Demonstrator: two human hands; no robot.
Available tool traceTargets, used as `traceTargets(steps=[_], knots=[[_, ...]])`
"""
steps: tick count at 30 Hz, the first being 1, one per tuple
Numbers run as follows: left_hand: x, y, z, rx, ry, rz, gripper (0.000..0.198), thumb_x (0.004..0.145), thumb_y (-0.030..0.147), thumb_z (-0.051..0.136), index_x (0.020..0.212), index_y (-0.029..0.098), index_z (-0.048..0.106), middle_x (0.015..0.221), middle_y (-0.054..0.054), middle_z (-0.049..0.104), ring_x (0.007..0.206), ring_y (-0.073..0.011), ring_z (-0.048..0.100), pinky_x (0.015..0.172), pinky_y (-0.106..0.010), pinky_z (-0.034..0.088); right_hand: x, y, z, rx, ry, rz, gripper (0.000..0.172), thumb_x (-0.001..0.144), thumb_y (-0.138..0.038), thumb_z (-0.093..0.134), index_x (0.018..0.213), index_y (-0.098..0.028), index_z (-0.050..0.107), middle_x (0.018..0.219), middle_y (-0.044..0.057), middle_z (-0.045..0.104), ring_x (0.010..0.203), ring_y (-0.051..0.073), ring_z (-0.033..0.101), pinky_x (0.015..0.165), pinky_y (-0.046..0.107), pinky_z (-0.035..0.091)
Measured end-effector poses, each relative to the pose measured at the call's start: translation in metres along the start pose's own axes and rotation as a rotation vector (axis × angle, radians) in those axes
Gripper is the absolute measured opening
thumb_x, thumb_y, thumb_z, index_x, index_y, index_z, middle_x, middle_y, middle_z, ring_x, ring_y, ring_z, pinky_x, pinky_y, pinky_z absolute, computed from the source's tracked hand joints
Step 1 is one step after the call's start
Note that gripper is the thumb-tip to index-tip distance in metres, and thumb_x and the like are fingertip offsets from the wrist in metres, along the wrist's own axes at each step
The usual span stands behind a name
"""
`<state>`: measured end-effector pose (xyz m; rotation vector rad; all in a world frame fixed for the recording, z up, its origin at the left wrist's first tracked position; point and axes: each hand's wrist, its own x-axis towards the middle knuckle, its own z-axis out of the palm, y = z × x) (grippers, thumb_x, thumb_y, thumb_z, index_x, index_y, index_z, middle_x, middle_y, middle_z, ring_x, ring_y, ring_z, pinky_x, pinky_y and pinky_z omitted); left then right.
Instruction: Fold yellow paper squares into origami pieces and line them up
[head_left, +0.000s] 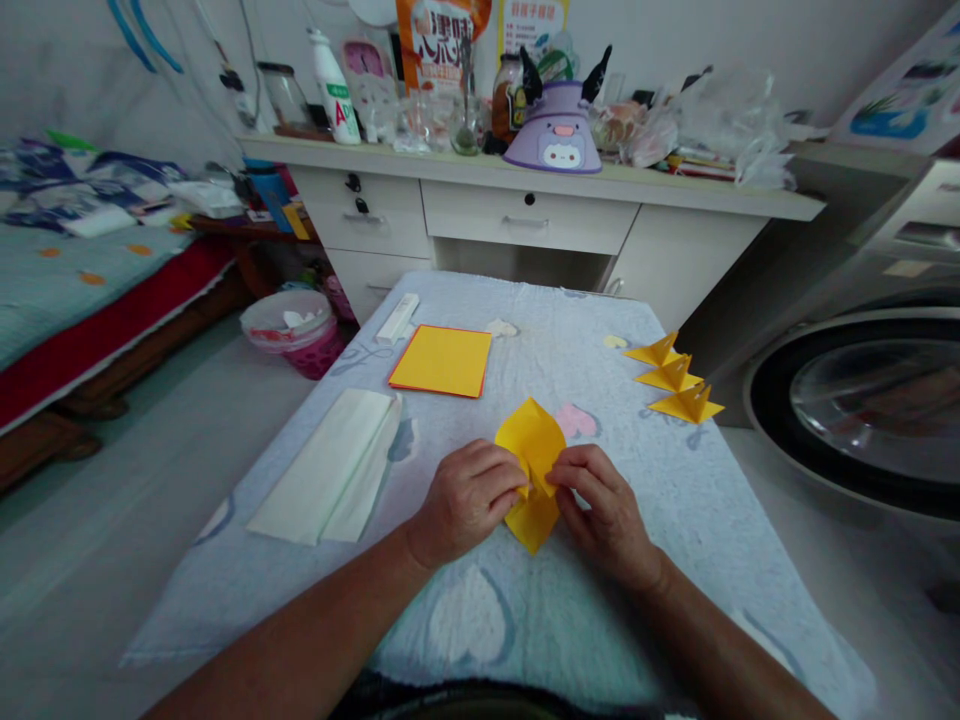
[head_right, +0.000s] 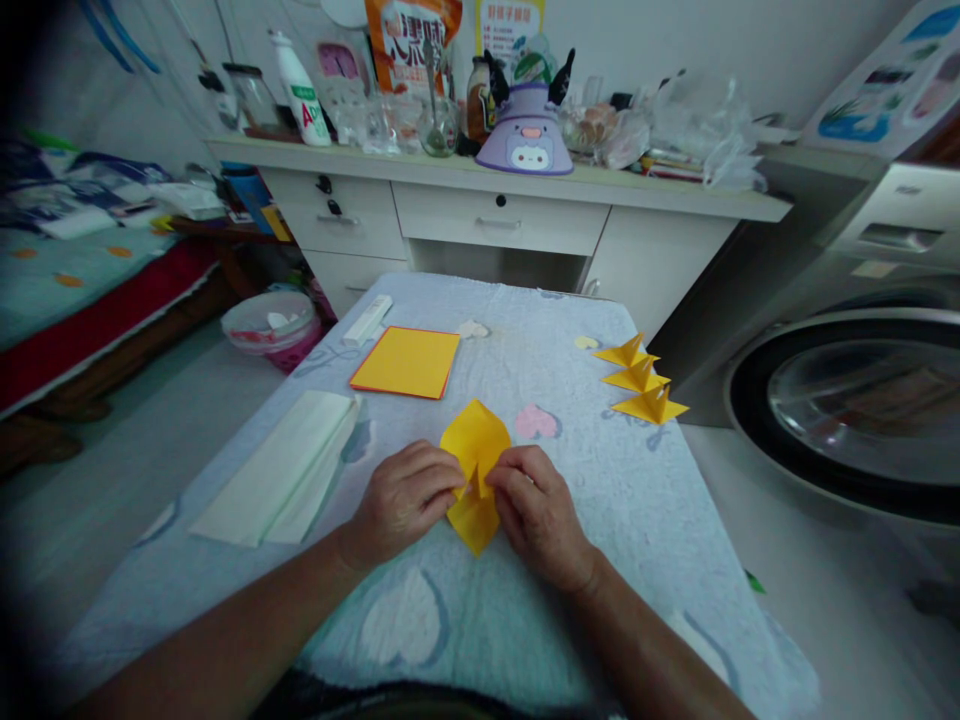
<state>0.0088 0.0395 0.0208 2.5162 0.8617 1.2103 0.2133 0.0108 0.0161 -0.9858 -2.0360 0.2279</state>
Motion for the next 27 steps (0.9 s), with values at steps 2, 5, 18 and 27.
traceTargets(steps=[2, 5, 18, 27], knots=[[-0.001, 0.0, 0.001, 0.026, -0.008, -0.003, 0.014, 0.087, 0.011, 0.054, 0.085, 0.02, 0.066, 0.081, -0.003, 0.069, 0.077, -0.0149, 0.062, 0.071, -0.028, 0.048, 0.001, -0.001, 0.0, -0.005, -0.004, -0.008, 0.029, 0.088, -0.007, 0.05, 0.107, -0.026, 0.057, 0.094, 0.005, 0.058, 0.085, 0.017, 0.059, 0.068, 0.03, 0.053], [-0.002, 0.001, 0.002, 0.088, 0.007, 0.022, 0.013, 0.088, 0.013, 0.054, 0.087, 0.02, 0.065, 0.081, -0.002, 0.069, 0.074, -0.0151, 0.06, 0.07, -0.029, 0.046, 0.002, -0.003, -0.001, -0.018, -0.013, -0.024, 0.029, 0.088, -0.007, 0.05, 0.108, -0.027, 0.058, 0.093, 0.005, 0.057, 0.083, 0.017, 0.058, 0.066, 0.029, 0.052], [0.001, 0.005, 0.001, 0.077, 0.048, 0.047, 0.012, 0.083, 0.012, 0.061, 0.089, 0.021, 0.066, 0.081, -0.002, 0.07, 0.075, -0.0166, 0.054, 0.074, -0.034, 0.041, 0.002, -0.006, -0.003, 0.036, -0.009, -0.025, 0.034, 0.088, -0.011, 0.054, 0.118, -0.026, 0.052, 0.1, 0.007, 0.056, 0.09, 0.021, 0.056, 0.073, 0.034, 0.052], [0.008, -0.004, -0.007, -0.281, 0.289, -0.276, 0.002, 0.081, 0.015, 0.068, 0.082, 0.018, 0.067, 0.077, -0.002, 0.065, 0.076, -0.0152, 0.057, 0.071, -0.028, 0.045, 0.003, 0.01, -0.004, 0.149, 0.036, 0.323, 0.035, 0.089, -0.022, 0.052, 0.124, -0.025, 0.049, 0.116, 0.009, 0.053, 0.106, 0.024, 0.052, 0.091, 0.043, 0.045]])
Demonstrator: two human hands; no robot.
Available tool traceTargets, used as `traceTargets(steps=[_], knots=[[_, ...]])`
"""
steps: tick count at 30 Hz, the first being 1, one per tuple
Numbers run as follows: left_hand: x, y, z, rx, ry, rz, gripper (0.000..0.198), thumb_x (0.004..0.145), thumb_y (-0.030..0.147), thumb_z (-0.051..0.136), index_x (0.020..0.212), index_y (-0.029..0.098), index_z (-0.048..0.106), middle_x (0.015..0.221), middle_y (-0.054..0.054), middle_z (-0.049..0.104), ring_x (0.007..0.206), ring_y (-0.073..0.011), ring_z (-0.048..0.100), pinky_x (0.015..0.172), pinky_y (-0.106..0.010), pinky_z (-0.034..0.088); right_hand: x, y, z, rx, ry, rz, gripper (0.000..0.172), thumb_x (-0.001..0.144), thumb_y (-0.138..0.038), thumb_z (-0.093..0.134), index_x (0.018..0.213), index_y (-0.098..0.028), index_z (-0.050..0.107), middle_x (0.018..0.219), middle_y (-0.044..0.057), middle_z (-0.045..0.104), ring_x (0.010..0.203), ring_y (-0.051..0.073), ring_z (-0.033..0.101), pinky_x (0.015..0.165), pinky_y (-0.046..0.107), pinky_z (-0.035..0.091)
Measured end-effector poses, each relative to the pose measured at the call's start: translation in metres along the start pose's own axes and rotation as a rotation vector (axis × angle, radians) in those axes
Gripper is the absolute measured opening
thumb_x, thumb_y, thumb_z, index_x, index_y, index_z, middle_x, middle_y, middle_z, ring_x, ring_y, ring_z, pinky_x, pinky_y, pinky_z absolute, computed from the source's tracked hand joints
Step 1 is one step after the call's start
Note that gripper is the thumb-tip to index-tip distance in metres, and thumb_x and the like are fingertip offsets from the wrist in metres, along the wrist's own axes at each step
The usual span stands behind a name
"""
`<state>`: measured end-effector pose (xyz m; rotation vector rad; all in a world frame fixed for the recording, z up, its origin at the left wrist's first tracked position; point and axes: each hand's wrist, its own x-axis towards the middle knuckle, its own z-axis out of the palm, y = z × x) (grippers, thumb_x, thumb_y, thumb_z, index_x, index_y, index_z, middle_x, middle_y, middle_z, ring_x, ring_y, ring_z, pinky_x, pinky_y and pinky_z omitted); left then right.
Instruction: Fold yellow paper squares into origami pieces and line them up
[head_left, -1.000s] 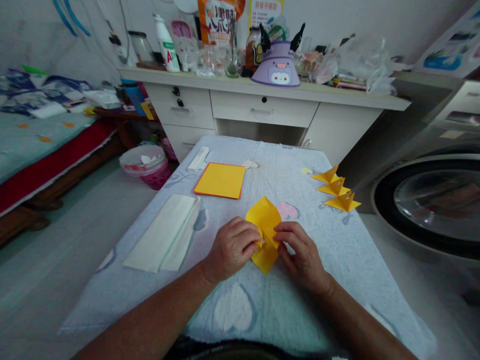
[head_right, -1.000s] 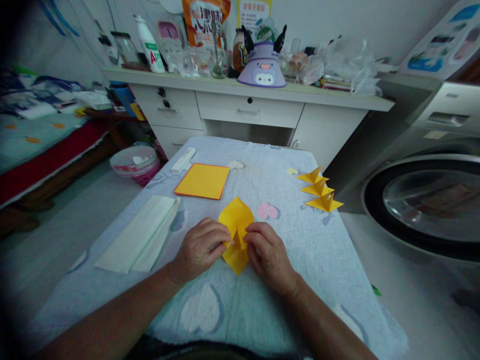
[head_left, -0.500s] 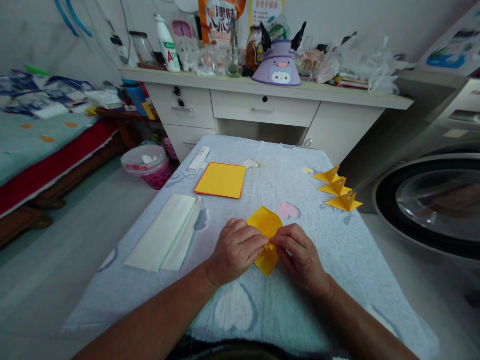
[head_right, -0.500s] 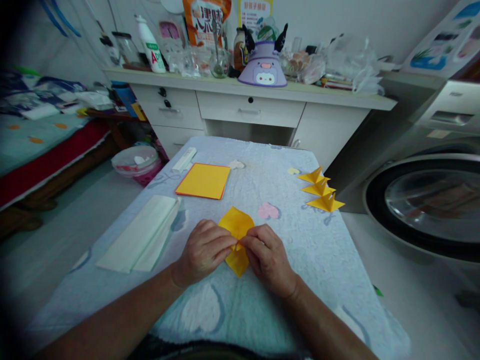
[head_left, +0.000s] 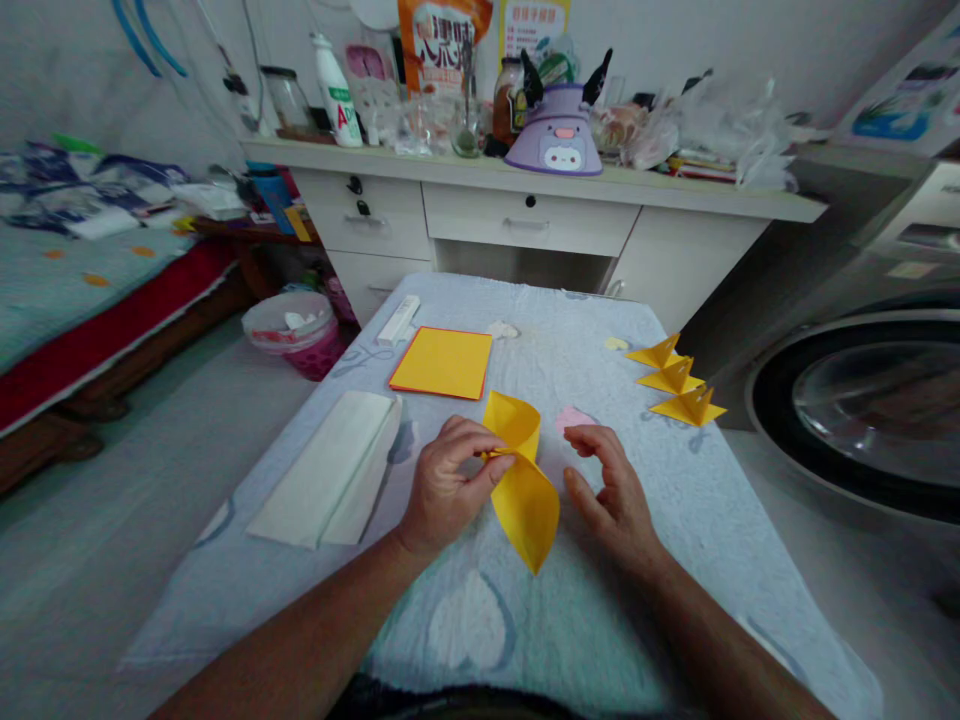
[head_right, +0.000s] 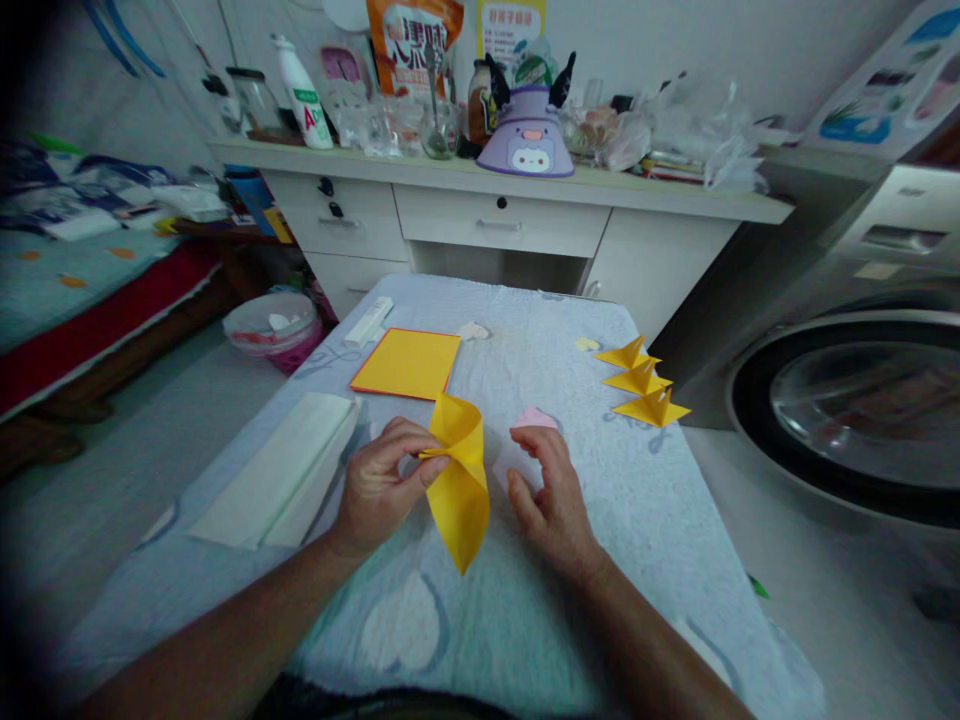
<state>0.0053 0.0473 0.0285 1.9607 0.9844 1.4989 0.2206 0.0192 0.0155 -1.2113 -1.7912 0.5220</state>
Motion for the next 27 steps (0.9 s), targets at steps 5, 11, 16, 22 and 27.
traceTargets(steps=[5, 11, 16, 22, 27], knots=[[-0.003, -0.008, 0.002, -0.262, 0.0, -0.343, 0.009, 0.081, 0.025, 0.068, 0.081, 0.016, 0.068, 0.076, -0.001, 0.06, 0.069, -0.0123, 0.054, 0.064, -0.024, 0.042, 0.003, 0.005, 0.008, 0.134, -0.298, 0.052, 0.057, 0.083, -0.03, 0.066, 0.135, -0.027, 0.044, 0.133, 0.009, 0.049, 0.125, 0.028, 0.044, 0.107, 0.047, 0.035], [-0.003, -0.007, 0.008, -0.535, -0.023, -0.598, 0.017, 0.076, 0.031, 0.073, 0.079, 0.015, 0.066, 0.071, 0.001, 0.06, 0.065, -0.0106, 0.052, 0.06, -0.021, 0.041, 0.004, 0.003, 0.006, 0.47, -0.421, 0.217, 0.048, 0.081, -0.042, 0.069, 0.124, -0.026, 0.057, 0.12, 0.007, 0.059, 0.114, 0.026, 0.053, 0.099, 0.042, 0.042], [-0.002, -0.007, 0.011, -0.598, -0.038, -0.67, 0.021, 0.072, 0.031, 0.076, 0.079, 0.014, 0.066, 0.071, 0.001, 0.061, 0.065, -0.0108, 0.054, 0.061, -0.02, 0.042, 0.004, 0.003, 0.006, 0.628, -0.4, 0.319, 0.041, 0.08, -0.041, 0.072, 0.117, -0.025, 0.062, 0.104, 0.004, 0.065, 0.095, 0.021, 0.059, 0.085, 0.035, 0.048], [-0.002, -0.009, 0.014, -0.577, -0.066, -0.715, 0.024, 0.07, 0.033, 0.077, 0.08, 0.014, 0.066, 0.071, 0.001, 0.061, 0.063, -0.0111, 0.054, 0.06, -0.021, 0.043, 0.003, 0.005, 0.014, 0.784, -0.408, 0.377, 0.028, 0.083, -0.036, 0.071, 0.106, -0.023, 0.063, 0.098, 0.003, 0.068, 0.085, 0.017, 0.062, 0.085, 0.034, 0.049], [-0.003, -0.016, 0.017, -0.459, -0.062, -0.635, 0.018, 0.071, 0.032, 0.076, 0.079, 0.017, 0.07, 0.085, -0.002, 0.062, 0.077, -0.0146, 0.058, 0.071, -0.024, 0.046, 0.002, 0.004, 0.018, 0.852, -0.366, 0.401, 0.021, 0.082, -0.034, 0.071, 0.099, -0.023, 0.064, 0.097, 0.003, 0.07, 0.086, 0.016, 0.064, 0.085, 0.032, 0.049]])
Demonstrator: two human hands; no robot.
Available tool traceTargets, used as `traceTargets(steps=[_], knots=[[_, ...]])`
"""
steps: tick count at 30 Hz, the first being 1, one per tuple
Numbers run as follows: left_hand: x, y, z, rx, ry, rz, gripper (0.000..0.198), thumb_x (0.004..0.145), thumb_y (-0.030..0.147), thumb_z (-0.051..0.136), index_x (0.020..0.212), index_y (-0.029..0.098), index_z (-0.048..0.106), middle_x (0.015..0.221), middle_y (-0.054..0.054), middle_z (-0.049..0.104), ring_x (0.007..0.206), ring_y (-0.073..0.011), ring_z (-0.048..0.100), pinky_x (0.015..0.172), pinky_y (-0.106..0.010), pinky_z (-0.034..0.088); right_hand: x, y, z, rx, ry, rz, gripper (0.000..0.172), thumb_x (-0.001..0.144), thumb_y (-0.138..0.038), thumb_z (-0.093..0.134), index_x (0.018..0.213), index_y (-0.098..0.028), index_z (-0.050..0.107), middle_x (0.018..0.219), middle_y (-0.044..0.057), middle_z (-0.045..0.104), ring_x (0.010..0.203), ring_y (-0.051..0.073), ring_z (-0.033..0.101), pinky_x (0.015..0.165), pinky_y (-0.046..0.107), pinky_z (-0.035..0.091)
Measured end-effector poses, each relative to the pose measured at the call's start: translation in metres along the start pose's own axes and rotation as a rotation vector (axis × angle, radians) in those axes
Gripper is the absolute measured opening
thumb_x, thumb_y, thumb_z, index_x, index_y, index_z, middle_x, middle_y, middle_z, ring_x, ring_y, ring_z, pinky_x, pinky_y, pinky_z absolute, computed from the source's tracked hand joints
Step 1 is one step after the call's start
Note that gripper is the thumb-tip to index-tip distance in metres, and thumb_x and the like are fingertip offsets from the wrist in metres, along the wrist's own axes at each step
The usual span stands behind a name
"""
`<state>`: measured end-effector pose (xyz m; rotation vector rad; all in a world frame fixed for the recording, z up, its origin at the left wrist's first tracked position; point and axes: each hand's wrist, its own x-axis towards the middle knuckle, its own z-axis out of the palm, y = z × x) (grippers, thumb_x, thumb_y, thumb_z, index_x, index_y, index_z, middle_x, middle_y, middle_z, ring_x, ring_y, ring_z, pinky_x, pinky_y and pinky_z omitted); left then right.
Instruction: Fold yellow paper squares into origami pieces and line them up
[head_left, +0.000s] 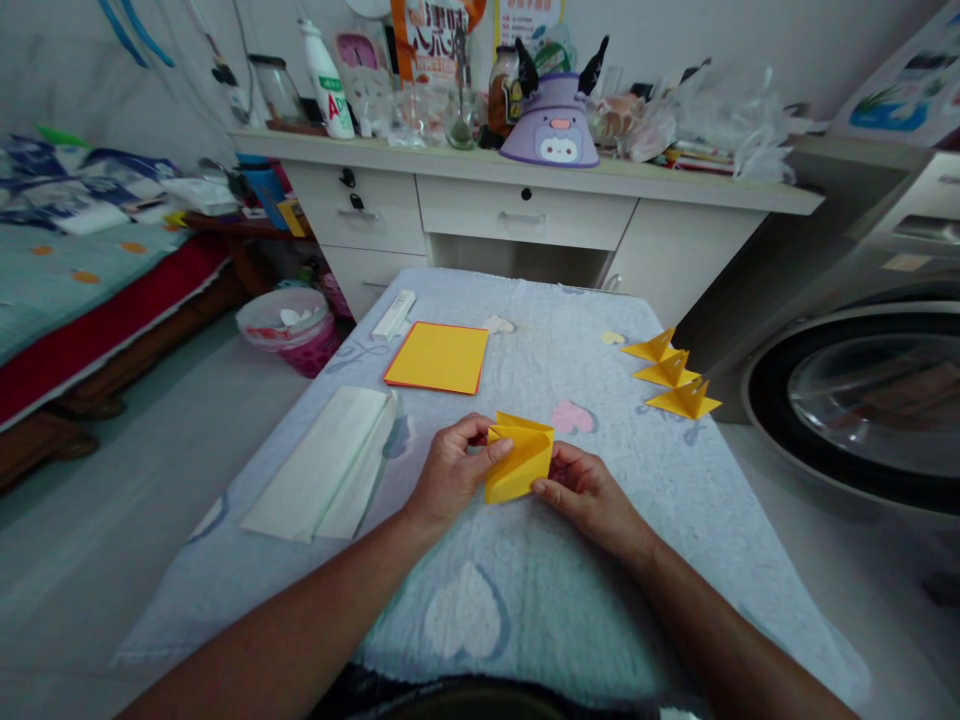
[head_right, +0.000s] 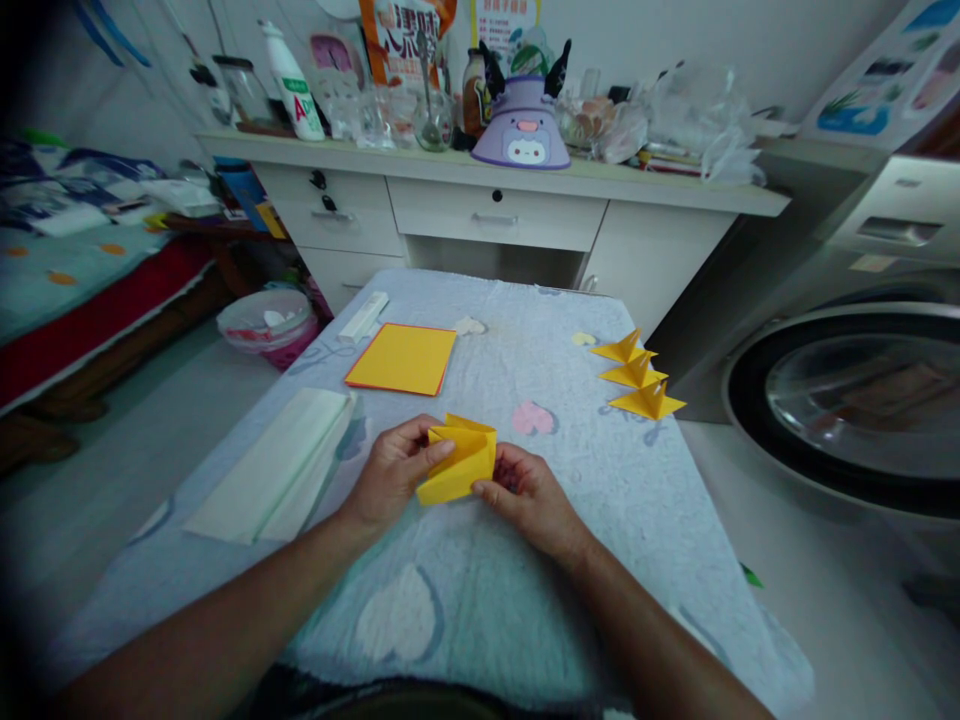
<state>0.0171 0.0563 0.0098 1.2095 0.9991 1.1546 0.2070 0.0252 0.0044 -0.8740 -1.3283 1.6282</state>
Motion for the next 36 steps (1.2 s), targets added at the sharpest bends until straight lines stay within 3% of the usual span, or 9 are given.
traceTargets(steps=[3, 6, 12, 15, 21, 24, 28, 30, 36], knots=[[0.003, -0.002, 0.002, 0.037, 0.093, 0.085, 0.014, 0.067, 0.027, 0.078, 0.073, 0.017, 0.07, 0.114, -0.006, 0.058, 0.101, -0.019, 0.058, 0.084, -0.026, 0.046, 0.0, 0.001, 0.001, 0.023, 0.014, 0.008, 0.023, 0.081, -0.034, 0.072, 0.1, -0.023, 0.064, 0.1, 0.003, 0.07, 0.09, 0.017, 0.065, 0.086, 0.033, 0.049], [0.003, 0.0, 0.005, -0.062, 0.063, 0.031, 0.016, 0.067, 0.028, 0.078, 0.072, 0.016, 0.07, 0.127, -0.008, 0.054, 0.099, -0.0188, 0.06, 0.082, -0.027, 0.048, 0.0, 0.001, 0.002, 0.031, 0.014, 0.015, 0.023, 0.081, -0.034, 0.072, 0.1, -0.023, 0.063, 0.101, 0.003, 0.07, 0.091, 0.018, 0.065, 0.087, 0.034, 0.048], [0.0, 0.002, 0.007, -0.239, -0.004, -0.152, 0.027, 0.068, 0.034, 0.079, 0.078, 0.015, 0.063, 0.073, 0.0, 0.064, 0.062, -0.0112, 0.059, 0.058, -0.021, 0.045, -0.001, -0.006, 0.001, 0.062, -0.017, 0.008, 0.041, 0.083, -0.035, 0.069, 0.12, -0.027, 0.053, 0.104, 0.004, 0.065, 0.088, 0.018, 0.062, 0.079, 0.033, 0.048], [0.003, 0.001, 0.006, -0.32, 0.093, -0.156, 0.028, 0.067, 0.033, 0.079, 0.076, 0.016, 0.059, 0.069, 0.003, 0.062, 0.06, -0.0104, 0.058, 0.057, -0.02, 0.045, -0.004, -0.008, 0.0, -0.003, 0.069, -0.034, 0.05, 0.083, -0.036, 0.067, 0.127, -0.031, 0.043, 0.113, 0.005, 0.058, 0.082, 0.015, 0.058, 0.066, 0.028, 0.046], [0.01, -0.001, 0.006, -0.418, 0.175, -0.185, 0.028, 0.064, 0.031, 0.078, 0.073, 0.016, 0.056, 0.066, 0.003, 0.062, 0.056, -0.0094, 0.056, 0.056, -0.02, 0.043, -0.01, -0.005, -0.001, -0.483, 0.278, -0.272, 0.026, 0.087, -0.029, 0.063, 0.11, -0.028, 0.051, 0.102, 0.004, 0.051, 0.081, 0.017, 0.05, 0.072, 0.031, 0.044], [0.009, 0.0, 0.005, -0.336, 0.156, -0.193, 0.028, 0.065, 0.032, 0.076, 0.071, 0.016, 0.054, 0.064, 0.004, 0.059, 0.055, -0.0092, 0.053, 0.054, -0.02, 0.041, -0.01, -0.002, 0.0, -0.557, 0.25, -0.259, 0.028, 0.087, -0.03, 0.063, 0.113, -0.028, 0.052, 0.105, 0.005, 0.051, 0.084, 0.017, 0.051, 0.075, 0.033, 0.046], [0.004, 0.003, 0.004, -0.104, 0.047, -0.115, 0.025, 0.071, 0.035, 0.072, 0.074, 0.017, 0.055, 0.066, 0.004, 0.057, 0.058, -0.0097, 0.052, 0.054, -0.02, 0.038, -0.006, 0.0, 0.0, -0.313, 0.134, -0.128, 0.071, 0.081, -0.033, 0.072, 0.139, -0.035, 0.031, 0.126, 0.008, 0.047, 0.097, 0.019, 0.054, 0.076, 0.032, 0.049], [0.003, 0.004, 0.002, 0.012, -0.014, -0.06, 0.021, 0.075, 0.034, 0.069, 0.076, 0.017, 0.057, 0.068, 0.003, 0.057, 0.06, -0.0104, 0.052, 0.055, -0.02, 0.037, -0.005, -0.002, -0.001, -0.213, 0.075, -0.117, 0.077, 0.08, -0.033, 0.073, 0.143, -0.036, 0.028, 0.132, 0.008, 0.045, 0.105, 0.02, 0.053, 0.083, 0.034, 0.049], [0.001, 0.006, 0.0, 0.348, -0.063, 0.11, 0.008, 0.081, 0.024, 0.06, 0.076, 0.017, 0.059, 0.067, 0.003, 0.055, 0.059, -0.0107, 0.048, 0.055, -0.021, 0.035, -0.007, -0.014, -0.009, -0.164, 0.053, -0.181, 0.042, 0.086, -0.035, 0.066, 0.125, -0.034, 0.052, 0.141, 0.005, 0.043, 0.123, 0.024, 0.046, 0.099, 0.04, 0.042]])
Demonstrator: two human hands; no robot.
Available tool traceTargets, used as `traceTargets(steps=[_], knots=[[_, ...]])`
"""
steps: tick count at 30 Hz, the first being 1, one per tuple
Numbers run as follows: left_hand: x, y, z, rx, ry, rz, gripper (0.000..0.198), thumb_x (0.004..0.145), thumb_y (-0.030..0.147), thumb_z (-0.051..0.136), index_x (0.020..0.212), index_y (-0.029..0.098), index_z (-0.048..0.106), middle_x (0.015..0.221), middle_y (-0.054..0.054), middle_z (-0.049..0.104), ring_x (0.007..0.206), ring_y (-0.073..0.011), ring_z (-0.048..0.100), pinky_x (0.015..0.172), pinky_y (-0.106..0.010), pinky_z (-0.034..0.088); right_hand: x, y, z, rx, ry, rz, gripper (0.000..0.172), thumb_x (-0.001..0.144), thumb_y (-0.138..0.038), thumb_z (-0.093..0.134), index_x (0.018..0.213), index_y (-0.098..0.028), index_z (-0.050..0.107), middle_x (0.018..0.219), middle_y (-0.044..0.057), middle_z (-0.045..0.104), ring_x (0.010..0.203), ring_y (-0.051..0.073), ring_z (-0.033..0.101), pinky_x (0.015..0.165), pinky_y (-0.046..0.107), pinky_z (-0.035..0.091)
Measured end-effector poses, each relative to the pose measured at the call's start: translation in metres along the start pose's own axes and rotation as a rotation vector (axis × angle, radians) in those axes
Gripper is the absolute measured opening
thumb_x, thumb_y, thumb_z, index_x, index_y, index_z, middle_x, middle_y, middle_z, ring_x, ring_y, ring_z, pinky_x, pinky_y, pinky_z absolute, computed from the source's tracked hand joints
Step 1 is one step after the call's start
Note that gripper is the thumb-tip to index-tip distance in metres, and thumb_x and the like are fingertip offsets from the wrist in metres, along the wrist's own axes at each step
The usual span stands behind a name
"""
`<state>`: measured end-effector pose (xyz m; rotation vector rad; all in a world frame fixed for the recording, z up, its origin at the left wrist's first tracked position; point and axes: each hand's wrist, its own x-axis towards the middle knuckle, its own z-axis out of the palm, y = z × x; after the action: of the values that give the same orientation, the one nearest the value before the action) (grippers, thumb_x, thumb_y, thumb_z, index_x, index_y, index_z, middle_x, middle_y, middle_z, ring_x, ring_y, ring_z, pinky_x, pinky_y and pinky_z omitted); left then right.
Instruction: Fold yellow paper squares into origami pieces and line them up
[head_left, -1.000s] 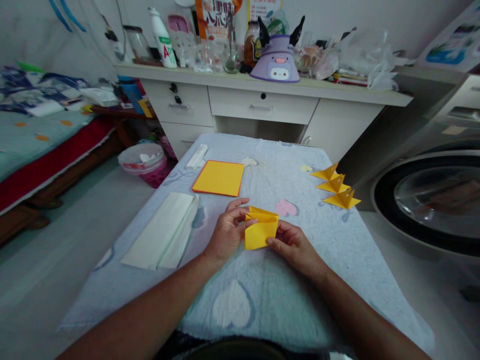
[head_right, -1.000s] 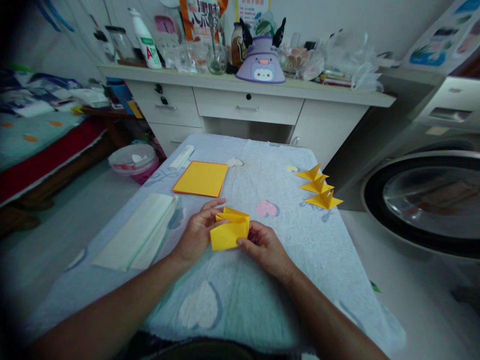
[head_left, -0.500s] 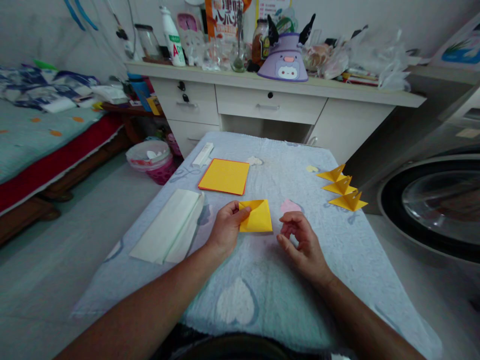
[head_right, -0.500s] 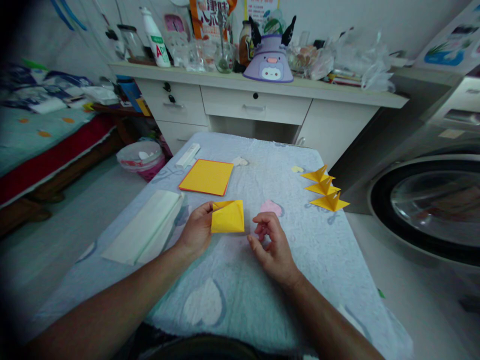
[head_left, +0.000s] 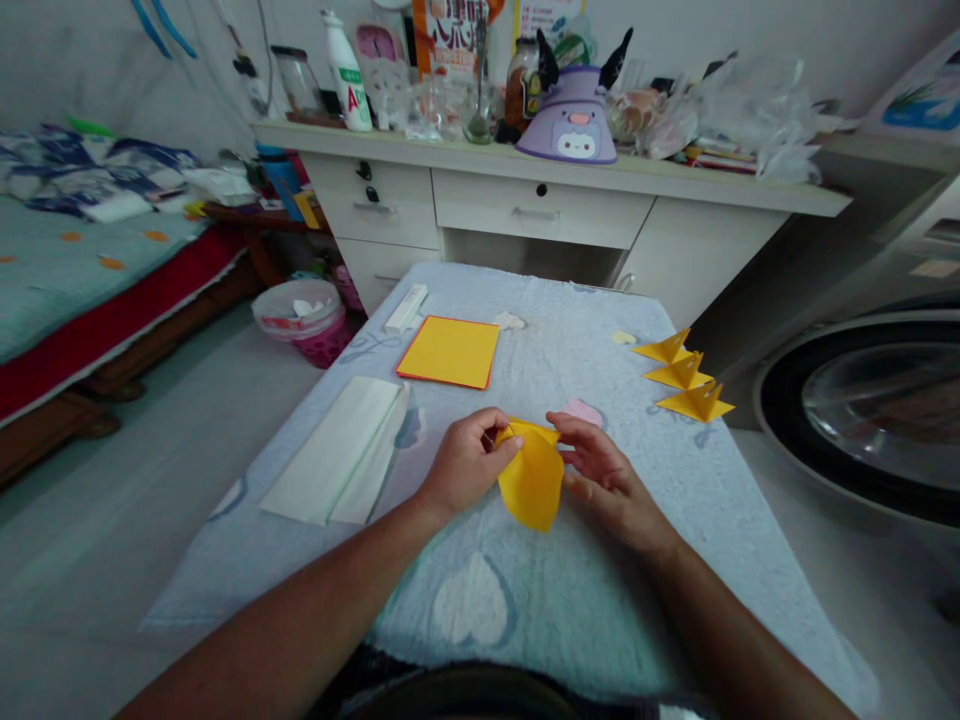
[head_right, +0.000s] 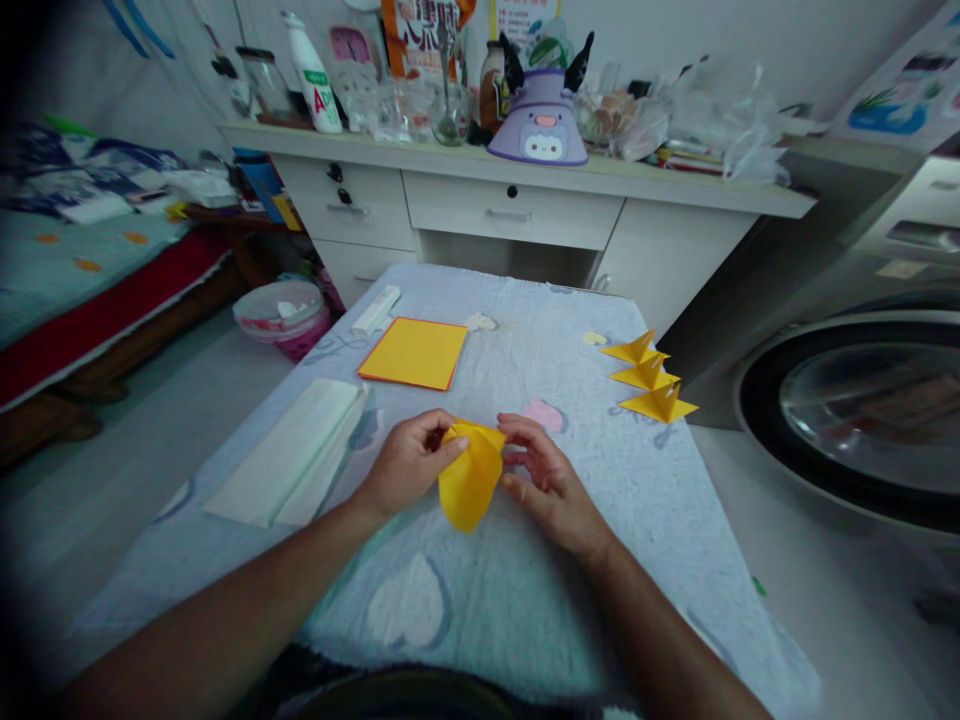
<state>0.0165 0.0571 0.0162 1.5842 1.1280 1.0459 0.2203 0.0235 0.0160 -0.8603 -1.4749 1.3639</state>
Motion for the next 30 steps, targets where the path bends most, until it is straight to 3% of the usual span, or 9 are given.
traceTargets(steps=[2, 5, 9, 13, 21, 25, 28, 30], knots=[[-0.001, 0.003, 0.0, 0.135, -0.012, 0.097, 0.006, 0.08, 0.019, 0.06, 0.074, 0.017, 0.059, 0.067, 0.002, 0.055, 0.061, -0.0115, 0.049, 0.056, -0.022, 0.036, 0.0, -0.001, -0.002, -0.03, 0.046, -0.001, 0.032, 0.088, -0.038, 0.063, 0.118, -0.031, 0.057, 0.135, 0.006, 0.049, 0.119, 0.024, 0.049, 0.096, 0.04, 0.044], [-0.004, 0.008, 0.0, 0.264, -0.052, 0.265, 0.008, 0.079, 0.013, 0.059, 0.073, 0.018, 0.061, 0.075, -0.001, 0.06, 0.072, -0.0145, 0.056, 0.064, -0.025, 0.041, -0.001, 0.0, -0.003, -0.106, 0.096, -0.018, 0.03, 0.087, -0.039, 0.064, 0.115, -0.031, 0.059, 0.125, 0.006, 0.055, 0.114, 0.024, 0.052, 0.095, 0.04, 0.045], [-0.009, 0.012, 0.004, 0.307, -0.043, 0.442, 0.01, 0.078, 0.012, 0.06, 0.079, 0.02, 0.066, 0.095, -0.006, 0.062, 0.091, -0.0187, 0.059, 0.078, -0.03, 0.048, 0.0, -0.004, 0.001, -0.284, 0.077, -0.124, 0.026, 0.085, -0.034, 0.067, 0.109, -0.031, 0.062, 0.122, 0.006, 0.053, 0.12, 0.025, 0.047, 0.102, 0.042, 0.039], [-0.012, 0.012, 0.009, 0.325, -0.017, 0.528, 0.014, 0.074, 0.009, 0.063, 0.08, 0.021, 0.068, 0.103, -0.007, 0.06, 0.092, -0.0193, 0.056, 0.08, -0.032, 0.049, 0.0, -0.011, 0.007, -0.455, 0.076, -0.211, 0.016, 0.084, -0.029, 0.067, 0.099, -0.029, 0.064, 0.113, 0.007, 0.051, 0.113, 0.025, 0.049, 0.098, 0.043, 0.04], [-0.012, 0.012, 0.016, 0.3, -0.071, 0.487, 0.015, 0.073, 0.007, 0.062, 0.077, 0.02, 0.065, 0.098, -0.006, 0.061, 0.094, -0.0206, 0.056, 0.083, -0.034, 0.049, -0.005, -0.012, 0.009, -0.667, 0.109, -0.315, 0.012, 0.086, -0.02, 0.063, 0.094, -0.029, 0.063, 0.108, 0.006, 0.05, 0.107, 0.024, 0.049, 0.091, 0.042, 0.042], [-0.013, 0.016, 0.012, 0.116, -0.139, 0.401, 0.02, 0.076, 0.013, 0.063, 0.094, 0.021, 0.062, 0.1, -0.006, 0.061, 0.098, -0.0209, 0.059, 0.087, -0.034, 0.047, -0.004, -0.009, 0.005, -0.52, 0.124, -0.257, 0.008, 0.087, -0.022, 0.062, 0.091, -0.029, 0.064, 0.104, 0.005, 0.05, 0.102, 0.023, 0.05, 0.09, 0.04, 0.042], [-0.012, 0.015, 0.005, -0.149, -0.166, 0.285, 0.038, 0.078, 0.02, 0.061, 0.115, 0.022, 0.054, 0.11, -0.008, 0.06, 0.104, -0.0225, 0.057, 0.094, -0.037, 0.044, -0.001, -0.004, -0.002, -0.308, 0.212, -0.16, 0.001, 0.086, -0.028, 0.065, 0.087, -0.027, 0.065, 0.104, 0.005, 0.051, 0.103, 0.022, 0.051, 0.091, 0.039, 0.042], [-0.01, 0.011, 0.0, -0.317, -0.162, 0.198, 0.043, 0.079, 0.023, 0.056, 0.122, 0.021, 0.049, 0.12, -0.01, 0.058, 0.112, -0.0244, 0.054, 0.099, -0.04, 0.041, 0.001, 0.001, -0.007, -0.152, 0.294, -0.109, 0.007, 0.084, -0.031, 0.067, 0.082, -0.025, 0.064, 0.106, 0.004, 0.052, 0.107, 0.023, 0.05, 0.091, 0.038, 0.042]])
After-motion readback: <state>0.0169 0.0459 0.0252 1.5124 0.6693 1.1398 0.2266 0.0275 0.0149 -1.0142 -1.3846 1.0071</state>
